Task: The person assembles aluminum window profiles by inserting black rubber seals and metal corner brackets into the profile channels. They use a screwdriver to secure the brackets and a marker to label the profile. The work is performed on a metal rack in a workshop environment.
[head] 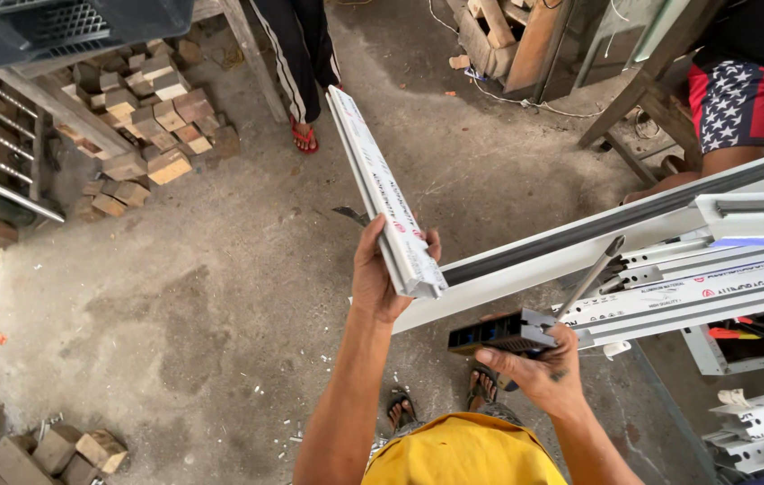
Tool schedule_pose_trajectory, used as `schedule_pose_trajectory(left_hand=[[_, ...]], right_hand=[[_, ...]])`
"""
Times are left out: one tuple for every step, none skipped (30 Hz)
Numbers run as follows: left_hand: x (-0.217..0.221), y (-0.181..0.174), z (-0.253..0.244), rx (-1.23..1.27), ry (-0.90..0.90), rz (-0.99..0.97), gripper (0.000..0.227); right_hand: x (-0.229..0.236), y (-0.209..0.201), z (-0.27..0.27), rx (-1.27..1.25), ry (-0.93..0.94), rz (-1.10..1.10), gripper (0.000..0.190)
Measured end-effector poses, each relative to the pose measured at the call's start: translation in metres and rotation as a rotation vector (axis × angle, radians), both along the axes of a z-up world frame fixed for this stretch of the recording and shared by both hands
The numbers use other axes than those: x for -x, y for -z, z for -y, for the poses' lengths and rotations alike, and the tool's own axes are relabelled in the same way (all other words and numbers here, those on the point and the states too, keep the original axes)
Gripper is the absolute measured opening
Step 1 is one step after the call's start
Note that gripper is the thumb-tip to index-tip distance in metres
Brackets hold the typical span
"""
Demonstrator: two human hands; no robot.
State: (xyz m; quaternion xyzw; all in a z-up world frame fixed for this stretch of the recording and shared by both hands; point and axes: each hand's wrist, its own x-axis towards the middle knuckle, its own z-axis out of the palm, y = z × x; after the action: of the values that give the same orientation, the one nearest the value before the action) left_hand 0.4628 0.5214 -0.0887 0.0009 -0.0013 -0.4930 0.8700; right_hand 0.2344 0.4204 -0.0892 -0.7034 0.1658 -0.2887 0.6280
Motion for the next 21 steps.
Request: schedule_pose_trajectory(left_hand=[[0.0, 0.001, -0.002, 0.028, -0.013, -0.024, 0.035], [-0.001, 0.002, -0.004, 0.042, -0.008, 0.001, 0.035], [-0.002, 0.003, -0.007, 0.056, -0.004, 0.027, 0.034], [0.0, 0.007, -0.008, 0.068, -0.003, 0.049, 0.034], [0.001, 0.01, -0.009, 0.045, -0.025, 0.047, 0.032], [0.002, 0.013, -0.01, 0.023, -0.047, 0.045, 0.03], [0.003, 0.015, -0.011, 0.002, -0.069, 0.044, 0.027], [0.004, 0.017, -0.01, -0.068, -0.106, 0.003, 0.025], [0.005, 0.02, -0.009, -0.138, -0.142, -0.038, 0.022], [0.006, 0.023, -0.009, -0.208, -0.181, -0.083, 0.02], [0.007, 0.026, -0.01, -0.226, -0.244, -0.078, 0.018], [0.008, 0.03, -0.014, -0.254, -0.308, -0.073, 0.018], [0.009, 0.035, -0.018, -0.283, -0.371, -0.068, 0.017], [0.011, 0.039, -0.025, -0.334, -0.398, -0.035, 0.02], [0.014, 0.043, -0.03, -0.387, -0.424, -0.003, 0.023], [0.015, 0.044, -0.033, -0.429, -0.454, 0.036, 0.025], [0.017, 0.043, -0.037, -0.445, -0.469, 0.01, 0.026], [0.019, 0.042, -0.041, -0.458, -0.479, -0.012, 0.027], [0.021, 0.04, -0.044, -0.471, -0.49, -0.035, 0.028], [0.024, 0.039, -0.047, -0.483, -0.494, -0.044, 0.029], [0.027, 0.038, -0.05, -0.495, -0.498, -0.053, 0.03]], right_hand=[[-0.002, 0.001, 0.003, 0.022, -0.014, 0.008, 0.034], [-0.006, 0.002, 0.006, 0.043, -0.03, 0.016, 0.035], [-0.009, 0.004, 0.011, 0.064, -0.045, 0.024, 0.035], [-0.009, 0.008, 0.015, 0.035, -0.056, 0.024, 0.035], [-0.009, 0.013, 0.018, 0.007, -0.068, 0.022, 0.035], [-0.009, 0.016, 0.021, -0.021, -0.08, 0.022, 0.035], [-0.009, 0.019, 0.022, -0.082, -0.091, 0.092, 0.035], [-0.009, 0.021, 0.027, -0.14, -0.103, 0.166, 0.036], [-0.01, 0.022, 0.032, -0.199, -0.114, 0.239, 0.037], [-0.01, 0.023, 0.036, -0.277, -0.111, 0.249, 0.038], [-0.01, 0.022, 0.041, -0.354, -0.106, 0.258, 0.038], [-0.009, 0.024, 0.043, -0.441, -0.1, 0.265, 0.039], [-0.01, 0.026, 0.044, -0.44, -0.15, 0.339, 0.037], [-0.011, 0.029, 0.043, -0.446, -0.198, 0.411, 0.035], [-0.01, 0.031, 0.04, -0.452, -0.245, 0.483, 0.035], [-0.012, 0.03, 0.04, -0.481, -0.242, 0.509, 0.035], [-0.014, 0.03, 0.038, -0.51, -0.239, 0.535, 0.036], [-0.017, 0.029, 0.035, -0.535, -0.232, 0.564, 0.037], [-0.019, 0.027, 0.031, -0.54, -0.234, 0.567, 0.038], [-0.021, 0.028, 0.026, -0.547, -0.231, 0.571, 0.039], [-0.023, 0.027, 0.022, -0.554, -0.228, 0.575, 0.041]])
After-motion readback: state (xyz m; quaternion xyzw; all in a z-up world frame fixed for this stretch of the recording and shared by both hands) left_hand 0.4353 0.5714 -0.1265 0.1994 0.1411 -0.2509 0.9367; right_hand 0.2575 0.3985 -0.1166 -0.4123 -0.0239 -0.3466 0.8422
